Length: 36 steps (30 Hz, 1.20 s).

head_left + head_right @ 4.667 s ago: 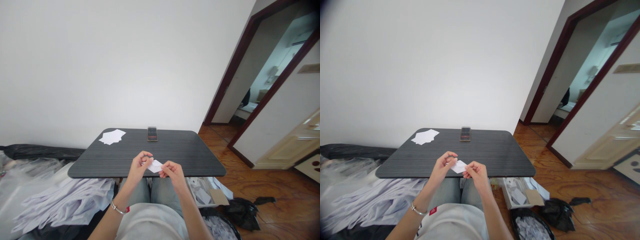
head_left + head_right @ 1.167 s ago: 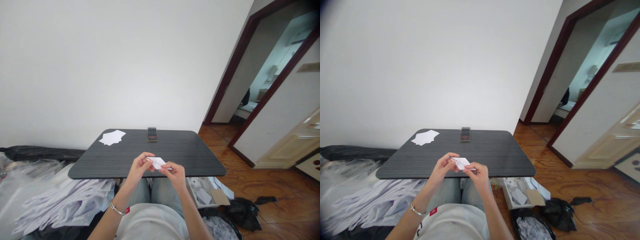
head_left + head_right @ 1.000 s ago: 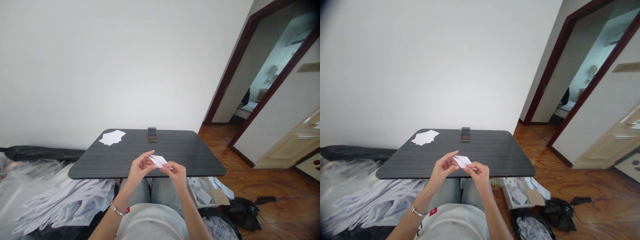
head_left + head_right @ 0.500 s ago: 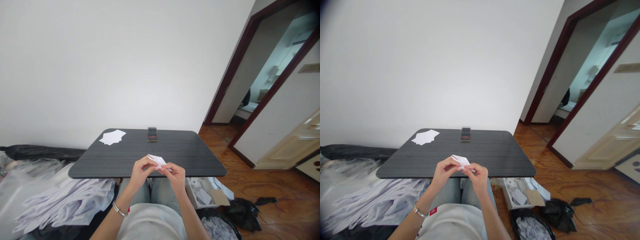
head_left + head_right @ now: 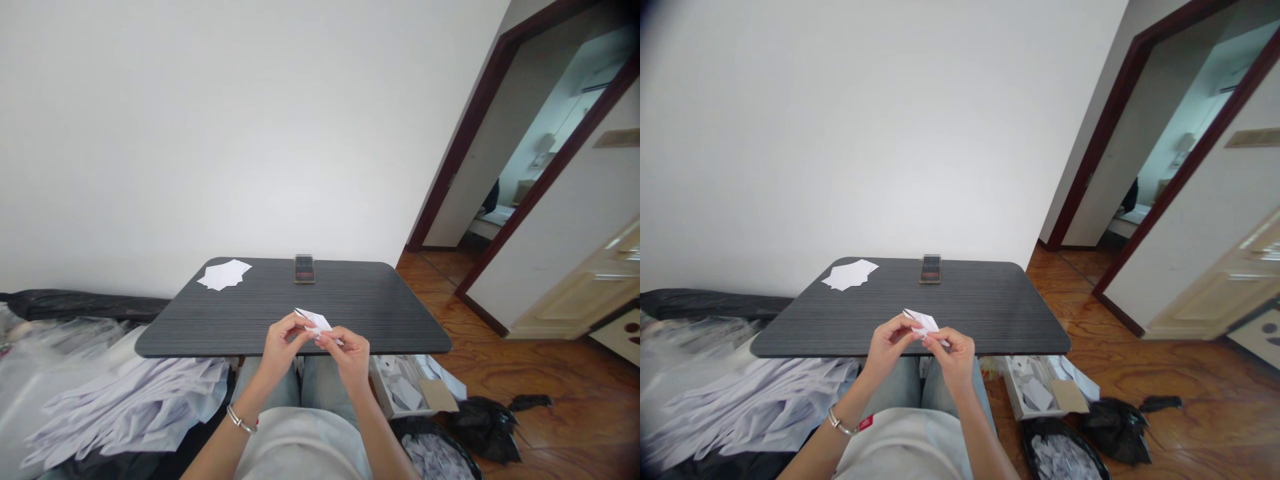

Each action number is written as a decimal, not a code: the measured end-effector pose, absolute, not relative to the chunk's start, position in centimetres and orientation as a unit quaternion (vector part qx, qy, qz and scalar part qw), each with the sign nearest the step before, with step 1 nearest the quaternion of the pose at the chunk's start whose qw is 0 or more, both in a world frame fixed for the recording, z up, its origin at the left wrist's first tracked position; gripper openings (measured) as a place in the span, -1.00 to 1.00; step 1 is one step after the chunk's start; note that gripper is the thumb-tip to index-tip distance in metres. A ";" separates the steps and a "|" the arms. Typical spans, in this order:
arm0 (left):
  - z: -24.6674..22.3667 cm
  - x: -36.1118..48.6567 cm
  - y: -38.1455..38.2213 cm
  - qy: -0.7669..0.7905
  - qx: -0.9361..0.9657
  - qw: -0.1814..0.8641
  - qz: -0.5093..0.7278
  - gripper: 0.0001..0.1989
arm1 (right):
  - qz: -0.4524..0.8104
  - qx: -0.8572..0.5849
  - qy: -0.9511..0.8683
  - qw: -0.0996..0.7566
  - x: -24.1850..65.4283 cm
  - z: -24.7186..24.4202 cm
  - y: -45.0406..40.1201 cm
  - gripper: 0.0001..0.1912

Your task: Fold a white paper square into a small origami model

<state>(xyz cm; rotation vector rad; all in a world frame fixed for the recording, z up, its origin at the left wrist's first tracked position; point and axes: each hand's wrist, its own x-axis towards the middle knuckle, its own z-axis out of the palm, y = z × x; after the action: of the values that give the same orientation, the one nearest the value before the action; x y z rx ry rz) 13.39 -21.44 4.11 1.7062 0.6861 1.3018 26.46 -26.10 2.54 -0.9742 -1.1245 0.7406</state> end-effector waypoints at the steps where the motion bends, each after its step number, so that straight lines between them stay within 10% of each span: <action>1: 4.1 13.3 -21.4 0.277 0.688 0.426 0.519 -0.92 | 0.326 -0.436 -0.501 0.673 26.5 2.6 -26.1 -0.93; 36: 4.0 14.1 -21.9 0.300 0.636 0.466 0.536 -0.88 | 0.367 -0.393 -0.437 0.721 25.6 2.7 -25.7 -0.89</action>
<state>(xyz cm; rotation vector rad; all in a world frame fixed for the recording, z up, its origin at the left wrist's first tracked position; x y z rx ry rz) 14.08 -21.89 4.00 1.5624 0.7372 1.3170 25.59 -25.73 2.65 -0.8693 -0.9649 0.8115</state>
